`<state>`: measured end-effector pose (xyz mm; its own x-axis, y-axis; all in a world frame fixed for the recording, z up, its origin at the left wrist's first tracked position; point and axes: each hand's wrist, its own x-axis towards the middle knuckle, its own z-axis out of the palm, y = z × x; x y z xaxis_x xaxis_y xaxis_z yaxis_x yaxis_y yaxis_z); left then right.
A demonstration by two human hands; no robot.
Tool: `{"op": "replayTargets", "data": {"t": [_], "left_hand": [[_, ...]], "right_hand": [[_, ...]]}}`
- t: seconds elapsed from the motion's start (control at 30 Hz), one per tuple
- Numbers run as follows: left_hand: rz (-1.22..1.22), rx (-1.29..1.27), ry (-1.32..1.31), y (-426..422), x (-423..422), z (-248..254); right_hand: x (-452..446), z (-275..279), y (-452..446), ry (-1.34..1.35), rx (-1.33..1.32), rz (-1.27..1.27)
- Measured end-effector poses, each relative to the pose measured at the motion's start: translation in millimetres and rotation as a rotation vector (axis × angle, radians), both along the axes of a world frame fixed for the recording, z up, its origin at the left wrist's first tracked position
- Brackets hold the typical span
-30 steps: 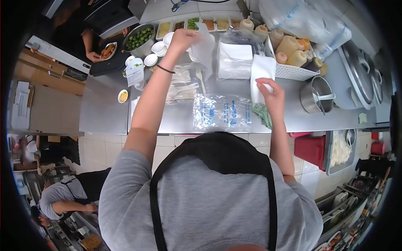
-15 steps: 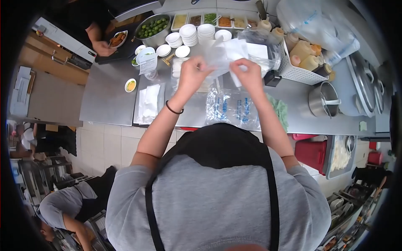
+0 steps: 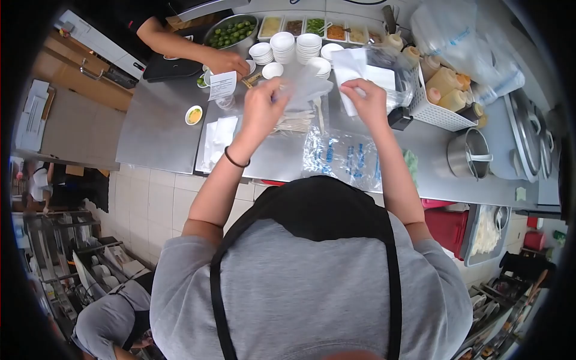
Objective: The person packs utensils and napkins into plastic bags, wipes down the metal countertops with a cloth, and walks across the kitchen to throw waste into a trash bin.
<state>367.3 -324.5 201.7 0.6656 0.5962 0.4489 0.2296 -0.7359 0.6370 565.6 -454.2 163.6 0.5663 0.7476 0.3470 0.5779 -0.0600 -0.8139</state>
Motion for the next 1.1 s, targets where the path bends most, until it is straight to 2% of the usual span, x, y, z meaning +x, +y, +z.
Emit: {"op": "replayTargets", "data": {"t": [0.03, 0.1, 0.13, 0.2, 0.27, 0.33, 0.4, 0.43, 0.5, 0.53, 0.67, 0.7, 0.73, 0.77, 0.83, 0.9, 0.97, 1.07, 1.1], "left_hand": [[0.006, 0.001, -0.001, 9, 2, -2], [0.048, 0.124, -0.179, 20, 6, -4], [0.097, 0.14, -0.167, 19, 7, 1], [0.122, 0.146, -0.186, 22, 14, -5], [0.14, 0.152, -0.206, 15, 23, -5], [0.016, 0.146, -0.206, -7, 29, 0], [-0.059, 0.101, -0.202, -27, 32, -4], [-0.13, 0.057, -0.196, -35, 33, -5], [-0.178, 0.039, -0.207, -49, 33, -6], [-0.226, 0.011, -0.214, -52, 34, -7], [-0.179, 0.041, -0.16, -54, 41, -10], [-0.136, 0.185, -0.162, -53, 46, -14], [-0.091, 0.329, -0.165, -54, 50, -15], [-0.09, 0.329, -0.165, -58, 53, -16], [-0.199, 0.465, -0.135, -72, 57, -18], [-0.28, 0.477, -0.146, -96, 50, -12], [-0.357, 0.49, -0.156, -104, 44, -6], [-0.254, 0.505, -0.186, -97, 39, -11], [-0.252, 0.511, -0.101, -89, 36, -25]], "right_hand": [[-4, 5, -3, -0.001, 0.001, 0.006], [-13, 14, -9, -0.129, 0.211, 0.015], [-22, 19, -13, -0.131, 0.212, 0.019], [-44, 27, -21, 0.104, 0.114, 0.109], [-59, 15, -16, 0.088, 0.003, 0.225], [-65, 16, -9, 0.083, -0.006, 0.264], [-55, 12, 5, 0.665, -0.111, 0.4], [-49, 9, 9, 0.66, -0.106, 0.402], [-37, 6, 15, 1.125, 0.083, 0.354], [-39, 14, 18, 1.133, 0.144, 0.273], [-36, 8, 26, 1.097, 0.196, 0.198], [-39, 11, 24, 0.424, -0.084, 0.239], [-41, 12, 25, 0.087, -0.233, 0.26], [-43, 13, 25, -0.259, -0.344, 0.258], [-41, -3, 31, -0.307, -0.354, 0.267], [-36, -19, 39, -0.355, -0.363, 0.276], [-31, -8, 46, -0.381, -0.365, 0.282], [-19, 13, 47, -0.248, -0.261, 0.364], [-13, 7, 45, 0.134, -0.096, 0.367]]}}
